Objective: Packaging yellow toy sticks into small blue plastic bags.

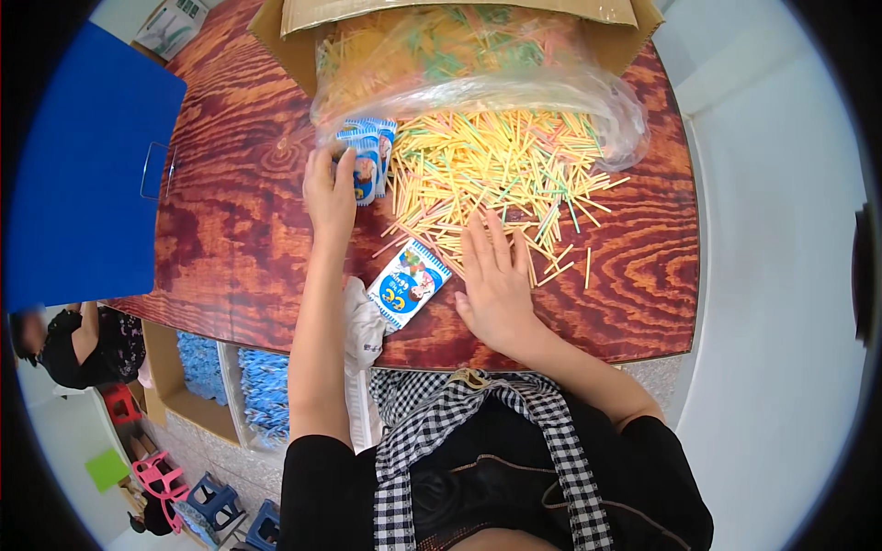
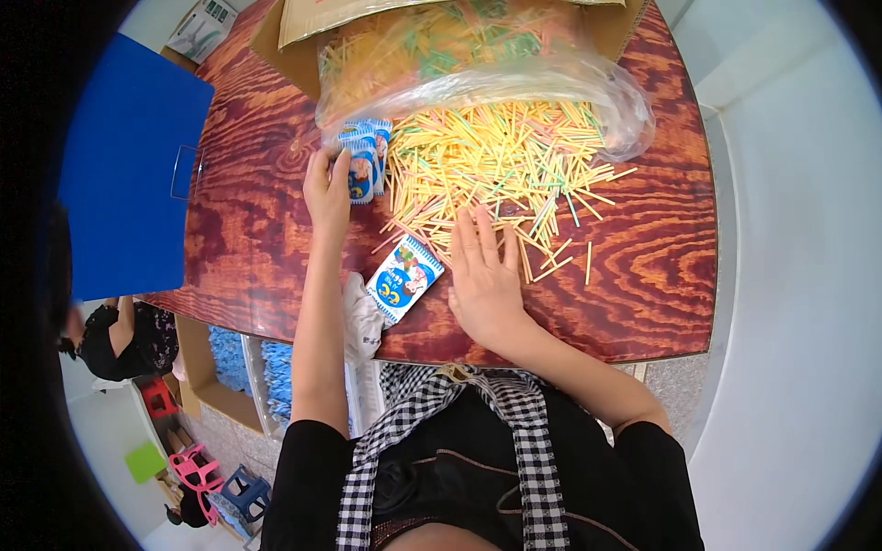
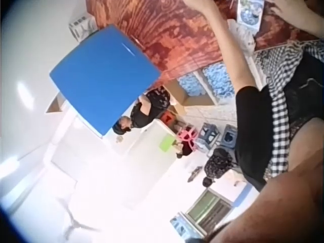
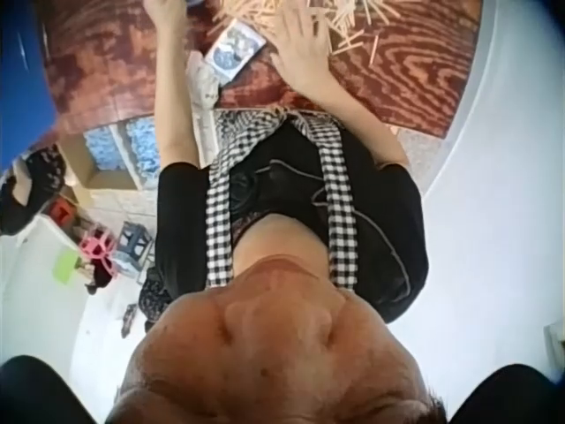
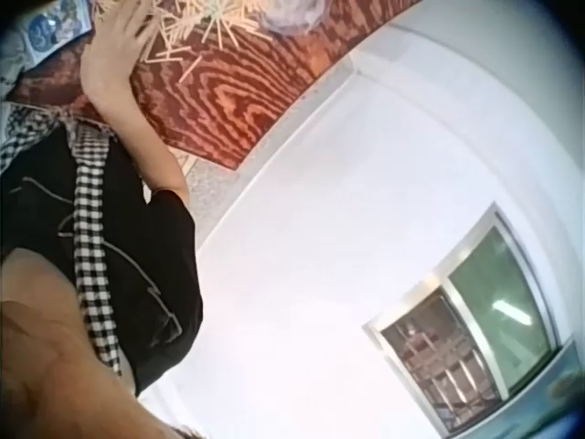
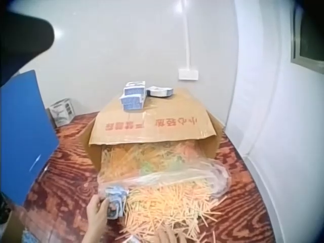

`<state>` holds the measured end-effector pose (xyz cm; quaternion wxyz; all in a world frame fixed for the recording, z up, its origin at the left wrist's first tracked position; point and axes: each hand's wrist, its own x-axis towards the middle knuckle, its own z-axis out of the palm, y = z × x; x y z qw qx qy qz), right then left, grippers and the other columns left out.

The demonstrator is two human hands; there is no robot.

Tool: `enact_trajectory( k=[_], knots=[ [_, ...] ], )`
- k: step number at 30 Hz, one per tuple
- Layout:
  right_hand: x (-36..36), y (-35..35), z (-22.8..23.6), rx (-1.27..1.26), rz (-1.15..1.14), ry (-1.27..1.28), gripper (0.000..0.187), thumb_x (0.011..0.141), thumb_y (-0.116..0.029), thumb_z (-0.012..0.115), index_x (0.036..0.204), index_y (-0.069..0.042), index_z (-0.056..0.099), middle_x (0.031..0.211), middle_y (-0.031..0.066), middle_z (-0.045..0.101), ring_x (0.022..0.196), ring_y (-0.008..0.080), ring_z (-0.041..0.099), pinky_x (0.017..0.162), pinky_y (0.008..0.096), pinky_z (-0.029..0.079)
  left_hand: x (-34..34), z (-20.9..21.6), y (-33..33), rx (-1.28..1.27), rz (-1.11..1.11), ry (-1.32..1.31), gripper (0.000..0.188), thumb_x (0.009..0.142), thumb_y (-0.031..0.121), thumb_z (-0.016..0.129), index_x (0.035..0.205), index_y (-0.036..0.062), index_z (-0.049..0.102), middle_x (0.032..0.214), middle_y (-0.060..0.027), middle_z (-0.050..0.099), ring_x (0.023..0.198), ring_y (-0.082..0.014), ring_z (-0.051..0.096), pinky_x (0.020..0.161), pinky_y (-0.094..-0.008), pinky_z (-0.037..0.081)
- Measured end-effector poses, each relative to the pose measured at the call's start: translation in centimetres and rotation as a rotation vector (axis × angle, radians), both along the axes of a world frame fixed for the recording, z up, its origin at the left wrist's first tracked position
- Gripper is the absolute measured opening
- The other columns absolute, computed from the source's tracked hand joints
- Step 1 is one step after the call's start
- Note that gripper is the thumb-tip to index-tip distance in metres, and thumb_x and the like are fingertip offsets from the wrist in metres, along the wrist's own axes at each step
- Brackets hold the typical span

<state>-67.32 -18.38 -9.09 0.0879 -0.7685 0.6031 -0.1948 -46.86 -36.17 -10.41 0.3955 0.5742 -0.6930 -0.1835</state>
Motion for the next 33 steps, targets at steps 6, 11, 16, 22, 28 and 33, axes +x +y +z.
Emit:
enact_trajectory(
  k=[6,11,16,22,28,33],
  knots=[
    [-0.3,-4.3,-1.8,-0.171,-0.057,0.216,0.044,0.076,-0.011,0.059,0.113,0.013,0.054,0.141,0.0268,0.038,0.138,0.0399,0.027,0.107,0.0581,0.024,-1.4,0.8,4.5,-0.204,0.051,-0.080,0.035,0.086,0.018,0.065,0.115,-0.0001,0.056,0.112,-0.0176,0.056,0.107,-0.0351,0.051,0.092,-0.0424,0.040],
    [-1.1,-6.7,-3.0,-0.279,-0.035,0.281,0.027,0.079,-0.006,0.053,0.101,0.008,0.059,0.136,0.0256,0.043,0.137,0.0388,0.030,0.105,0.0568,0.028,-1.9,2.4,13.4,0.102,-0.136,-0.294,0.030,0.080,0.015,0.070,0.106,0.0025,0.060,0.099,-0.0132,0.058,0.095,-0.0300,0.054,0.083,-0.0379,0.042],
    [-2.6,-7.8,-3.1,-0.321,0.007,0.102,0.023,0.077,-0.005,0.052,0.099,0.003,0.056,0.117,0.0215,0.052,0.125,0.0381,0.042,0.101,0.0514,0.032,-1.9,1.4,14.4,0.178,-0.007,-0.166,0.021,0.076,0.013,0.074,0.091,0.0045,0.062,0.084,-0.0097,0.056,0.081,-0.0280,0.053,0.074,-0.0377,0.041],
    [-5.7,-7.6,0.7,-0.089,-0.122,-0.209,0.009,0.086,-0.007,0.052,0.092,0.001,0.053,0.090,0.0126,0.057,0.086,0.0305,0.055,0.075,0.0393,0.043,-1.5,0.2,14.6,0.115,0.057,0.038,0.013,0.080,0.003,0.070,0.084,0.0011,0.058,0.075,-0.0049,0.053,0.066,-0.0135,0.049,0.060,-0.0273,0.041],
    [-8.3,-7.1,0.4,0.927,-0.047,-1.731,0.019,0.097,-0.024,0.055,0.092,-0.006,0.056,0.075,-0.0010,0.051,0.060,0.0080,0.044,0.053,0.0217,0.037,-1.5,-0.6,14.3,0.098,0.079,0.115,0.012,0.083,0.003,0.068,0.082,0.0007,0.056,0.072,-0.0040,0.052,0.066,-0.0112,0.048,0.060,-0.0262,0.041],
    [-7.7,-5.9,-1.0,1.063,0.153,-1.988,0.018,0.095,-0.024,0.058,0.095,-0.006,0.054,0.076,0.0000,0.049,0.063,0.0095,0.044,0.055,0.0223,0.036,-1.8,-0.4,14.0,0.038,0.093,0.038,0.011,0.085,0.002,0.065,0.081,0.0003,0.055,0.074,-0.0059,0.052,0.066,-0.0143,0.049,0.060,-0.0275,0.042]
  ],
)
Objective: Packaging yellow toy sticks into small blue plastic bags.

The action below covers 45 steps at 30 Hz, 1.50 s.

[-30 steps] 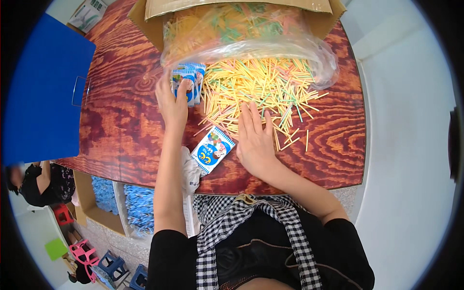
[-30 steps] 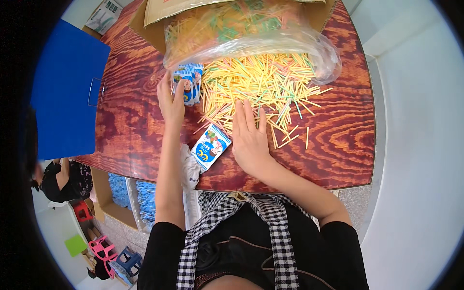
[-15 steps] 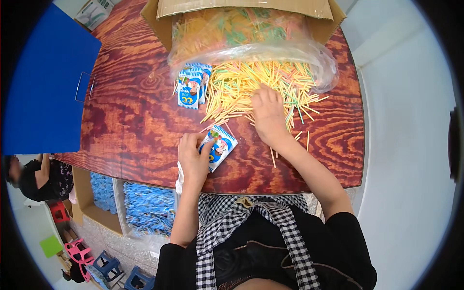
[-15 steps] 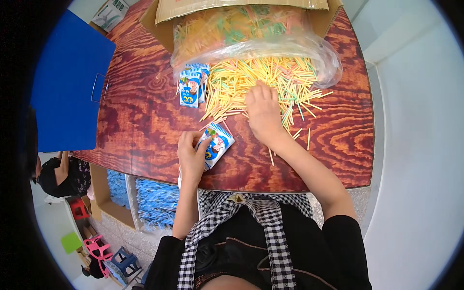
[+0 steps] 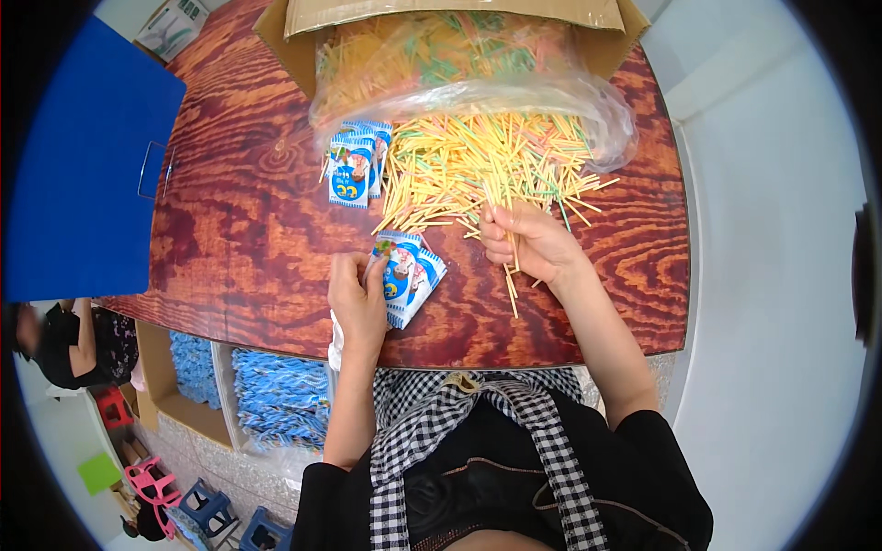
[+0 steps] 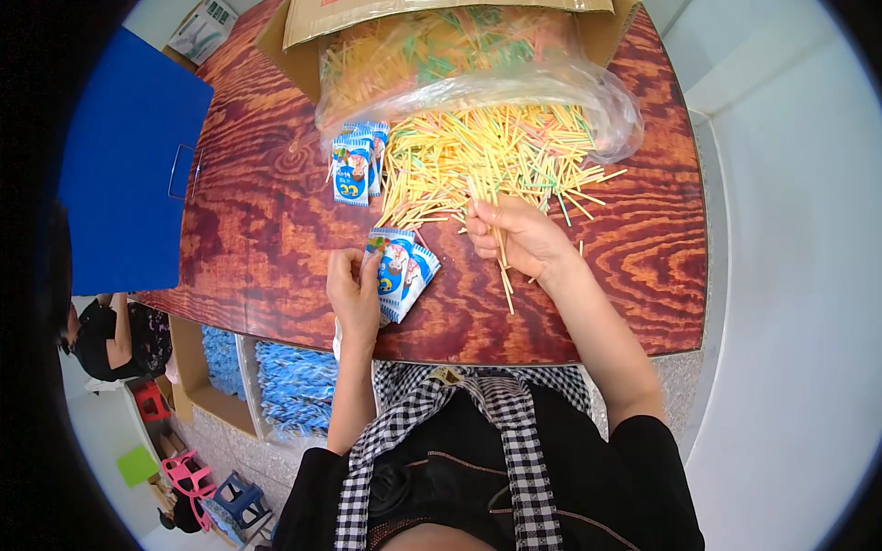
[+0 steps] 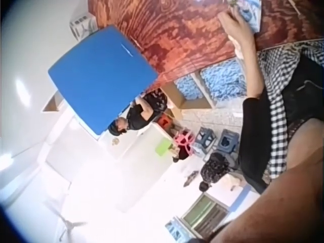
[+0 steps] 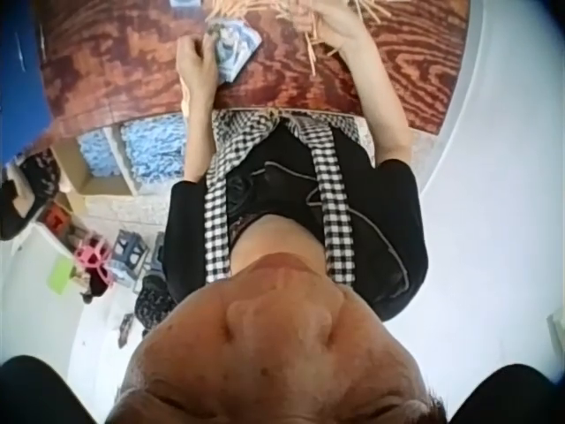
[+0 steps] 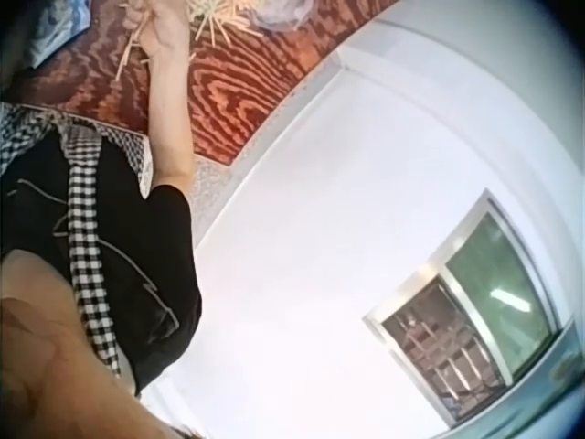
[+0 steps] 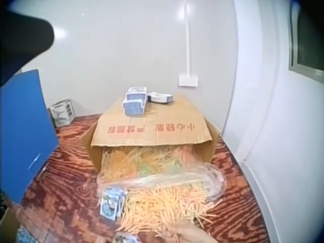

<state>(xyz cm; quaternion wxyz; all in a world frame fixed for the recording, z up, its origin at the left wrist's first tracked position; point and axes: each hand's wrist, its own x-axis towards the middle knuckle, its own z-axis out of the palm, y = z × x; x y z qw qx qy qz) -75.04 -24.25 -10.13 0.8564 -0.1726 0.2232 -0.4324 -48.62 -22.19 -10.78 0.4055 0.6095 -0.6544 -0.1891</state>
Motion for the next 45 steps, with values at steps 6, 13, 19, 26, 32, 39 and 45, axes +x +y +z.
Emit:
enact_trajectory(
  k=[6,13,19,26,32,39,45],
  knots=[
    [2.1,1.6,-0.3,-0.010,-0.144,0.075,0.021,0.092,-0.024,0.061,0.101,-0.007,0.052,0.078,0.0010,0.050,0.068,0.0115,0.049,0.059,0.0259,0.039,0.3,1.7,-0.1,-0.185,-0.039,-0.061,0.008,0.083,-0.002,0.062,0.081,0.0002,0.055,0.075,-0.0103,0.053,0.067,-0.0242,0.052,0.059,-0.0336,0.042],
    [2.3,1.6,0.4,-0.020,-0.140,0.169,0.015,0.095,-0.020,0.057,0.100,-0.007,0.051,0.077,0.0005,0.051,0.063,0.0099,0.047,0.053,0.0221,0.037,0.4,3.1,-0.9,-0.004,-0.184,0.084,0.004,0.089,0.001,0.058,0.087,-0.0027,0.061,0.080,-0.0069,0.056,0.072,-0.0141,0.053,0.065,-0.0268,0.042],
    [2.5,2.0,0.5,-0.077,-0.153,0.251,0.015,0.096,-0.020,0.056,0.100,-0.007,0.052,0.077,0.0010,0.052,0.061,0.0081,0.045,0.051,0.0211,0.036,1.1,2.5,-0.5,0.154,-0.151,0.114,0.006,0.083,-0.002,0.064,0.085,-0.0022,0.058,0.079,-0.0042,0.055,0.072,-0.0119,0.053,0.065,-0.0252,0.042],
    [3.8,2.8,1.4,-0.110,0.016,0.386,0.012,0.095,-0.020,0.056,0.097,-0.009,0.054,0.074,-0.0011,0.053,0.058,0.0063,0.047,0.048,0.0197,0.036,-1.0,4.3,0.1,0.348,-0.304,1.006,0.013,0.097,0.010,0.052,0.093,0.0013,0.061,0.112,-0.0082,0.060,0.089,-0.0116,0.058,0.077,-0.0249,0.046],
    [6.5,4.0,2.2,0.282,-0.148,0.150,0.023,0.092,-0.025,0.062,0.107,-0.008,0.057,0.081,0.0028,0.064,0.068,0.0115,0.061,0.055,0.0247,0.048,-5.7,4.9,-0.8,0.326,-0.761,0.299,0.016,0.095,0.008,0.048,0.098,-0.0035,0.059,0.125,-0.0146,0.059,0.120,-0.0276,0.052,0.102,-0.0370,0.039],
    [5.0,3.4,1.1,-0.138,-0.201,0.068,0.017,0.098,-0.021,0.053,0.099,-0.004,0.050,0.077,0.0047,0.053,0.069,0.0143,0.052,0.062,0.0263,0.044,-6.3,4.1,-0.3,0.640,-0.242,1.726,0.031,0.099,0.026,0.045,0.116,0.0033,0.056,0.134,-0.0190,0.051,0.125,-0.0325,0.047,0.113,-0.0442,0.031],
    [7.5,4.1,2.5,-0.564,-0.607,0.725,0.009,0.094,-0.007,0.055,0.095,-0.001,0.048,0.086,0.0069,0.054,0.077,0.0127,0.054,0.073,0.0246,0.045,-7.4,1.4,1.1,0.905,-0.215,2.284,0.027,0.096,0.021,0.050,0.115,0.0035,0.058,0.114,-0.0107,0.062,0.109,-0.0245,0.058,0.102,-0.0361,0.043]
  ],
)
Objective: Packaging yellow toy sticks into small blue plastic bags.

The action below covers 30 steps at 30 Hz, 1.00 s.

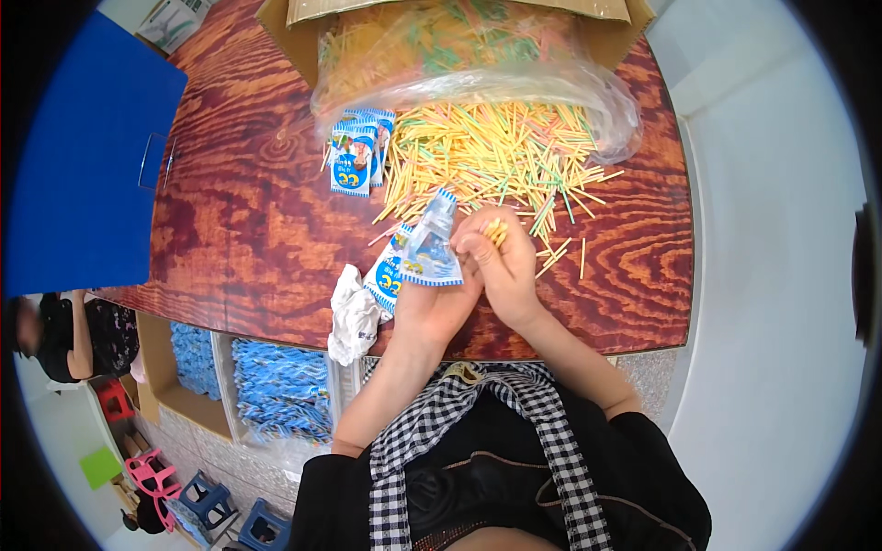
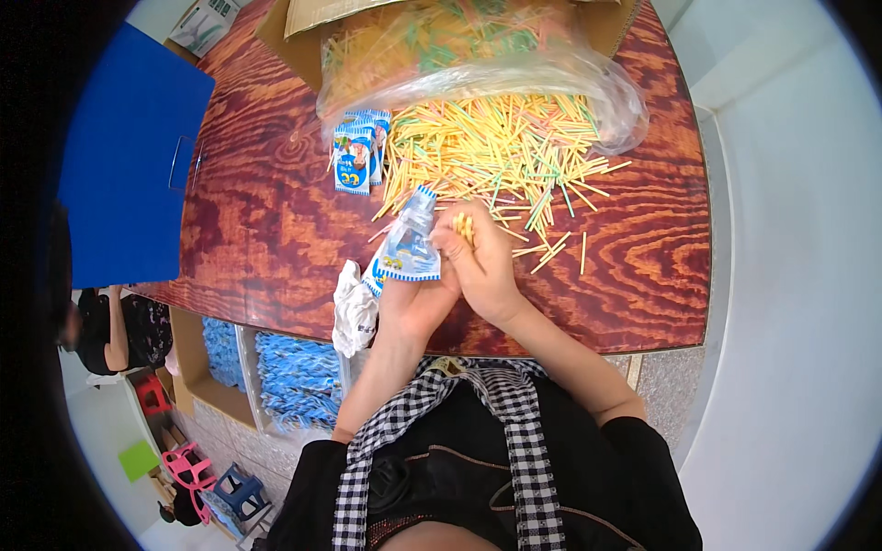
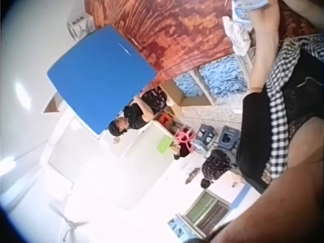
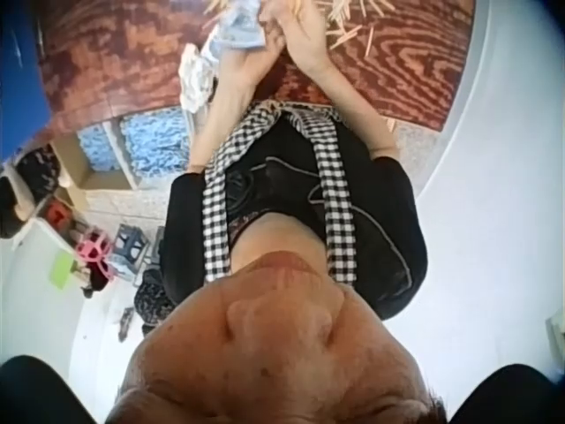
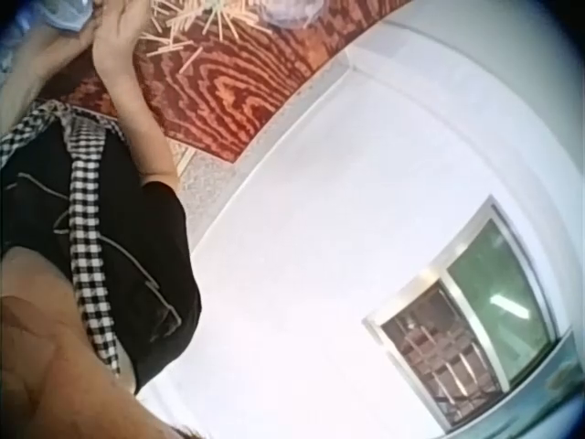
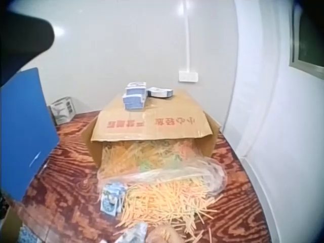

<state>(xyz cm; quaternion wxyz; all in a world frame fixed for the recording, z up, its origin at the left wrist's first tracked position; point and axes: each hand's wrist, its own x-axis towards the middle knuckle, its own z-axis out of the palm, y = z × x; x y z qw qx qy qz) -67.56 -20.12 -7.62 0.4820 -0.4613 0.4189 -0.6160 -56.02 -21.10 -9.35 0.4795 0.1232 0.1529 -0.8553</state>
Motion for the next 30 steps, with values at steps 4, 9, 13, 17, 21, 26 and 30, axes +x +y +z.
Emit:
enact_trajectory(
  k=[4,9,13,17,21,26,30],
  knots=[
    [0.0,0.4,-1.1,-0.189,-0.117,0.207,0.018,0.088,-0.007,0.065,0.100,-0.001,0.052,0.091,0.0048,0.052,0.077,0.0105,0.049,0.071,0.0229,0.042,-0.6,0.3,0.4,0.074,-0.009,-0.070,0.024,0.096,0.020,0.051,0.113,0.0060,0.059,0.108,-0.0055,0.064,0.100,-0.0161,0.060,0.093,-0.0303,0.047],
    [-0.1,0.6,-0.8,-0.114,-0.010,0.234,0.020,0.087,-0.005,0.065,0.102,-0.001,0.051,0.082,0.0019,0.049,0.072,0.0084,0.046,0.068,0.0217,0.041,-0.4,1.1,0.7,0.147,-0.008,-0.153,0.023,0.096,0.022,0.051,0.113,0.0079,0.059,0.107,-0.0037,0.064,0.098,-0.0146,0.060,0.092,-0.0300,0.048],
    [0.2,0.5,-0.4,-0.078,-0.021,0.312,0.023,0.086,-0.002,0.064,0.105,-0.002,0.051,0.075,0.0000,0.049,0.068,0.0072,0.046,0.065,0.0204,0.041,0.1,0.5,1.0,0.076,-0.028,-0.071,0.024,0.096,0.022,0.051,0.114,0.0086,0.060,0.110,-0.0039,0.064,0.102,-0.0155,0.060,0.093,-0.0308,0.048],
    [0.3,0.6,-0.6,-0.099,-0.050,0.344,0.020,0.087,0.000,0.062,0.104,-0.001,0.052,0.076,0.0014,0.052,0.067,0.0074,0.047,0.065,0.0208,0.041,-0.2,0.8,1.0,0.133,-0.037,-0.176,0.025,0.097,0.024,0.051,0.115,0.0091,0.058,0.108,-0.0039,0.064,0.101,-0.0160,0.060,0.094,-0.0309,0.047],
    [-0.5,0.5,0.2,0.025,0.018,0.016,0.008,0.092,-0.003,0.057,0.098,-0.001,0.055,0.076,0.0035,0.055,0.068,0.0097,0.051,0.065,0.0240,0.044,0.1,2.2,1.2,0.024,-0.023,-0.057,0.024,0.097,0.023,0.050,0.115,0.0088,0.057,0.109,-0.0056,0.063,0.100,-0.0174,0.060,0.096,-0.0336,0.045],
    [-3.2,0.2,0.4,0.237,0.327,-0.165,0.013,0.093,-0.010,0.057,0.102,0.000,0.055,0.083,0.0044,0.058,0.076,0.0098,0.056,0.070,0.0254,0.047,2.1,4.4,0.7,-0.841,0.054,-1.083,0.017,0.097,0.015,0.046,0.101,0.0061,0.059,0.133,-0.0169,0.052,0.131,-0.0276,0.043,0.111,-0.0457,0.025],
    [-2.9,1.1,-2.1,0.260,0.436,-0.365,0.042,0.086,-0.008,0.066,0.125,0.001,0.051,0.118,0.0094,0.060,0.104,0.0147,0.060,0.086,0.0287,0.050,1.8,6.5,-0.1,-1.570,-0.228,-1.532,0.015,0.095,0.015,0.049,0.089,0.0043,0.058,0.139,-0.0177,0.049,0.138,-0.0345,0.034,0.115,-0.0498,0.013]
  ],
)
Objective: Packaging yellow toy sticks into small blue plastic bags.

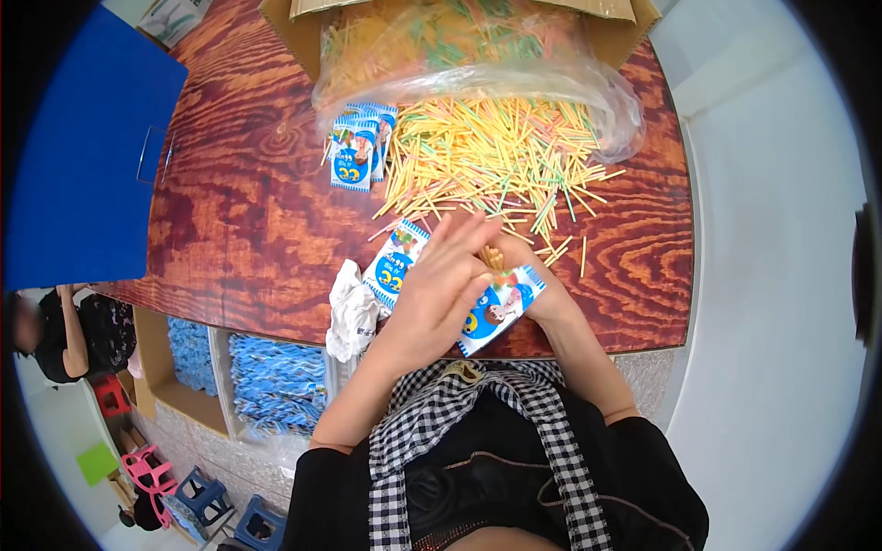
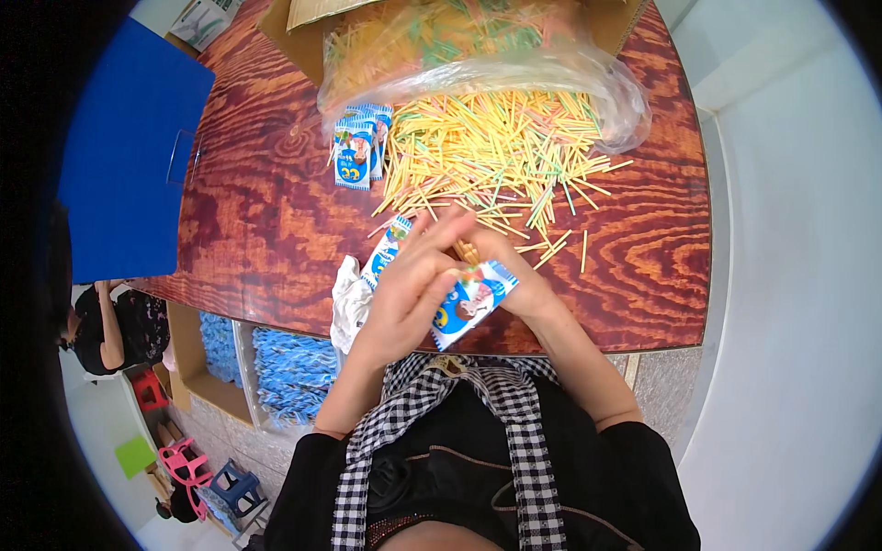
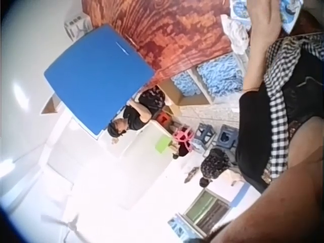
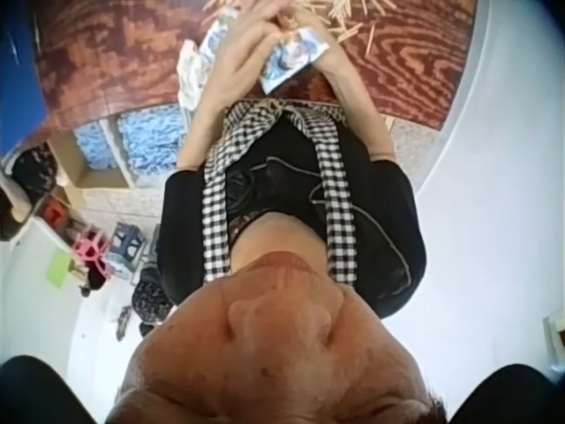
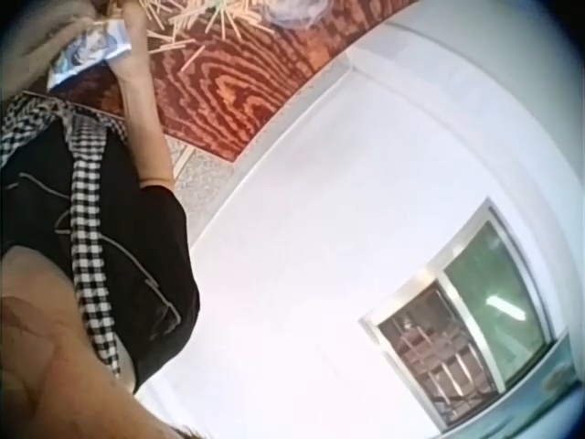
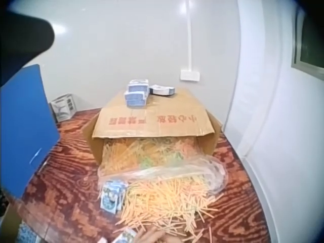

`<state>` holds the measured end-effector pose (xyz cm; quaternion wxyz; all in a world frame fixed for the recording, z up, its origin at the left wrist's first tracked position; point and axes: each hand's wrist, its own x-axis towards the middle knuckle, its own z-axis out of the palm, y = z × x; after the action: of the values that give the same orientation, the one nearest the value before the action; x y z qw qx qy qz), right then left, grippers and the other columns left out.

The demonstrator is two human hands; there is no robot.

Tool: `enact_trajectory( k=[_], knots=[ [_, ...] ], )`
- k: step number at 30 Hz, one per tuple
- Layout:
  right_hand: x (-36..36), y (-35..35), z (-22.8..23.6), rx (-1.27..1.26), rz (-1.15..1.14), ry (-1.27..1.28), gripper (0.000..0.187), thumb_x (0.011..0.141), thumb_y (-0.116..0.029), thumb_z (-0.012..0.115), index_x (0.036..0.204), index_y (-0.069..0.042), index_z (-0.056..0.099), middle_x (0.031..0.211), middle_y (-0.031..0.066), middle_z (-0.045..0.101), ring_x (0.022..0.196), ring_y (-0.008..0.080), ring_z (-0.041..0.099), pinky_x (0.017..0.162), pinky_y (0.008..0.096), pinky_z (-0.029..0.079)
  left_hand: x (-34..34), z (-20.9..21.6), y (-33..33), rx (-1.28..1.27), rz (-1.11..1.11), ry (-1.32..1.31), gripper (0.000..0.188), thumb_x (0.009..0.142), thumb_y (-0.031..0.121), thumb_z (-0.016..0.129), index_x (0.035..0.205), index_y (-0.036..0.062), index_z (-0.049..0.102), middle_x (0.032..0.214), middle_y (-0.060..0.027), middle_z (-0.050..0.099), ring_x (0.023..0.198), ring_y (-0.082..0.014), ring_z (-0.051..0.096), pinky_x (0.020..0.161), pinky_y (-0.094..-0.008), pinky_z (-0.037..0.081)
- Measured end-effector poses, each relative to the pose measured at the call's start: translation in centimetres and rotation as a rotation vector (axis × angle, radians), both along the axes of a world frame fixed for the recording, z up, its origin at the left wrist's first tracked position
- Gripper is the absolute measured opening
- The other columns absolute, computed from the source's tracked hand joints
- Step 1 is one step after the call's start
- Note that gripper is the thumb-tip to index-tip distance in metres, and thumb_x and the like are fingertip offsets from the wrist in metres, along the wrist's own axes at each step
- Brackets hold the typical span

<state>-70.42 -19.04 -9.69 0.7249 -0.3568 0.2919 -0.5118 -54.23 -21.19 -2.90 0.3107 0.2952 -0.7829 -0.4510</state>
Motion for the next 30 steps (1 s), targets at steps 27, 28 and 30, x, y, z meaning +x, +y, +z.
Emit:
enact_trajectory(
  k=[27,28,30],
  knots=[
    [-1.1,-0.4,1.9,-0.130,0.025,0.502,0.012,0.093,-0.010,0.058,0.091,0.001,0.062,0.078,0.0026,0.058,0.067,0.0078,0.052,0.062,0.0223,0.043,5.5,-5.9,1.6,1.015,0.426,0.624,0.019,0.090,0.011,0.063,0.105,-0.0004,0.057,0.098,-0.0086,0.068,0.082,-0.0121,0.067,0.076,-0.0267,0.055],
    [-1.0,-0.3,2.0,-0.130,0.027,0.501,0.012,0.093,-0.010,0.058,0.091,0.001,0.062,0.078,0.0026,0.058,0.067,0.0078,0.052,0.062,0.0223,0.043,5.9,-6.5,1.7,1.039,0.396,0.646,0.021,0.090,0.011,0.062,0.107,-0.0004,0.058,0.100,-0.0085,0.068,0.086,-0.0131,0.067,0.078,-0.0281,0.055],
    [-0.8,-0.2,2.2,-0.140,-0.015,0.525,0.012,0.092,-0.009,0.059,0.090,0.002,0.064,0.080,0.0032,0.060,0.067,0.0087,0.052,0.062,0.0232,0.043,6.1,-6.7,1.8,1.061,0.368,0.667,0.023,0.090,0.012,0.062,0.109,-0.0005,0.058,0.102,-0.0085,0.068,0.089,-0.0140,0.066,0.080,-0.0294,0.054]
  ],
)
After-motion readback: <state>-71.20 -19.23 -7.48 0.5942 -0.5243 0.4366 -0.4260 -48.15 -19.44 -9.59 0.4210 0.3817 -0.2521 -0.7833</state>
